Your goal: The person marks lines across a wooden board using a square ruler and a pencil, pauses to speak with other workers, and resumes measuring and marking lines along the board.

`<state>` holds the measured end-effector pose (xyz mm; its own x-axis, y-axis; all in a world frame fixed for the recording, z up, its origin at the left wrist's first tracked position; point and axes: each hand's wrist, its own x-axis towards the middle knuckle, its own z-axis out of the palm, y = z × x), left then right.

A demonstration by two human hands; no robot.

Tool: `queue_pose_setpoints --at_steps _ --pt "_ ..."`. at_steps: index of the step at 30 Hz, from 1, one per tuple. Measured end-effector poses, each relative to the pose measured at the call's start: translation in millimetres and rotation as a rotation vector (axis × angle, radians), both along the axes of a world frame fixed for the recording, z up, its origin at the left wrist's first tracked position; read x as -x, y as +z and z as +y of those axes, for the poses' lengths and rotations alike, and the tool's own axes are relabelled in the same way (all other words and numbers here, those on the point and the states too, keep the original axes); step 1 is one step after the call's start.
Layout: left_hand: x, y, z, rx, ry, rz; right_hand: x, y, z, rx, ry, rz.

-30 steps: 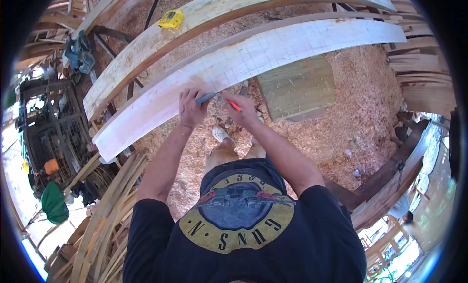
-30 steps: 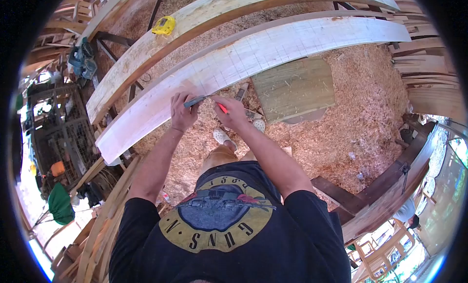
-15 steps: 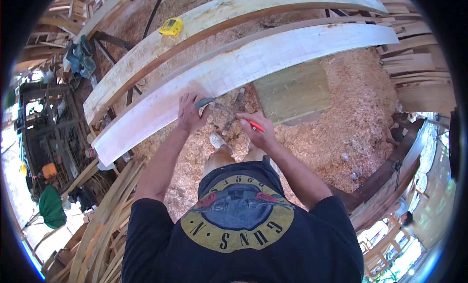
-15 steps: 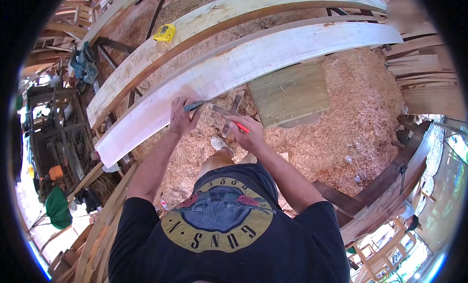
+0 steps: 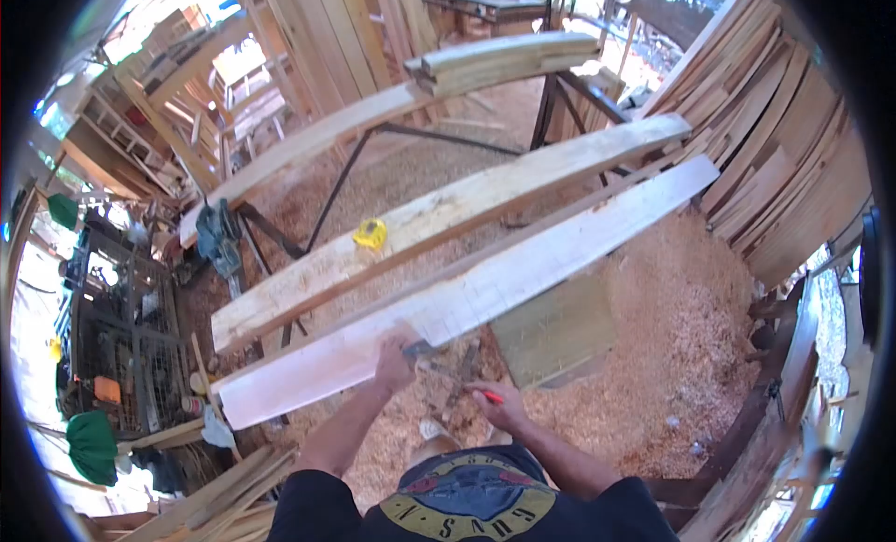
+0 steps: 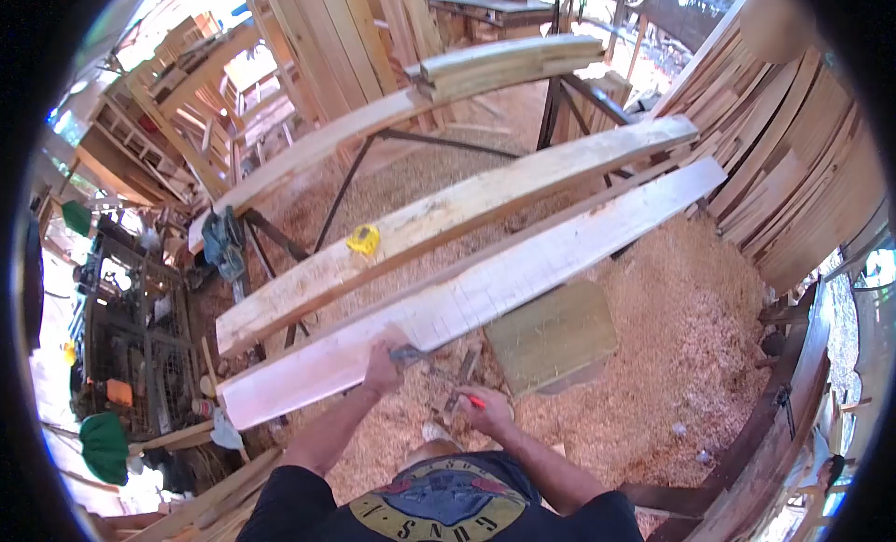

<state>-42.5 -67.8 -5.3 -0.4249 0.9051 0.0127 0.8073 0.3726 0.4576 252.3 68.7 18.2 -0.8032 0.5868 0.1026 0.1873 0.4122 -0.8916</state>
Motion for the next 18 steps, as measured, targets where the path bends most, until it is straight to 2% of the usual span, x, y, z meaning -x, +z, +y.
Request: queue_pose_setpoints --at_steps 2,5,7,8,10,11,14,17,18 --pt "-9.6 30.8 3.5 0.003 0.002 -0.003 -0.4 0.0 1.0 -0.038 -0.012 0.035" --pt "-8.7 23.1 5.2 -0.072 -0.006 0.047 -7.1 -0.2 -2.1 0.042 -0.036 0.001" --pt "-6.8 26.5 5.9 -0.021 -0.023 0.035 -9.9 1.4 -2.4 0.147 -0.043 -0.025" --pt "-6.5 26.8 5.8 0.006 -0.033 0.028 -11.8 1.1 -1.2 0.122 -0.047 -0.038" --pt "-14.4 30.9 2.5 -0.12 -0.036 0.026 -16.4 19.7 0.4 0.075 -0.058 -0.068" --pt "-18.1 31.9 0.5 -0.182 -0.035 0.023 -19.4 13.3 -0.2 0.167 -0.092 -0.08" --pt "-43.0 68.2 -6.4 -0.057 0.035 -0.272 -29.0 -9.2 2.3 0.405 -0.178 -0.122" --pt "-63.4 103.1 -18.5 0.006 0.053 -0.246 -43.6 -14.3 11.2 0.534 -0.247 -0.162" --pt "-67.2 110.3 -21.5 -0.079 0.016 -0.281 -47.4 -13.8 14.8 0.558 -0.267 -0.167"
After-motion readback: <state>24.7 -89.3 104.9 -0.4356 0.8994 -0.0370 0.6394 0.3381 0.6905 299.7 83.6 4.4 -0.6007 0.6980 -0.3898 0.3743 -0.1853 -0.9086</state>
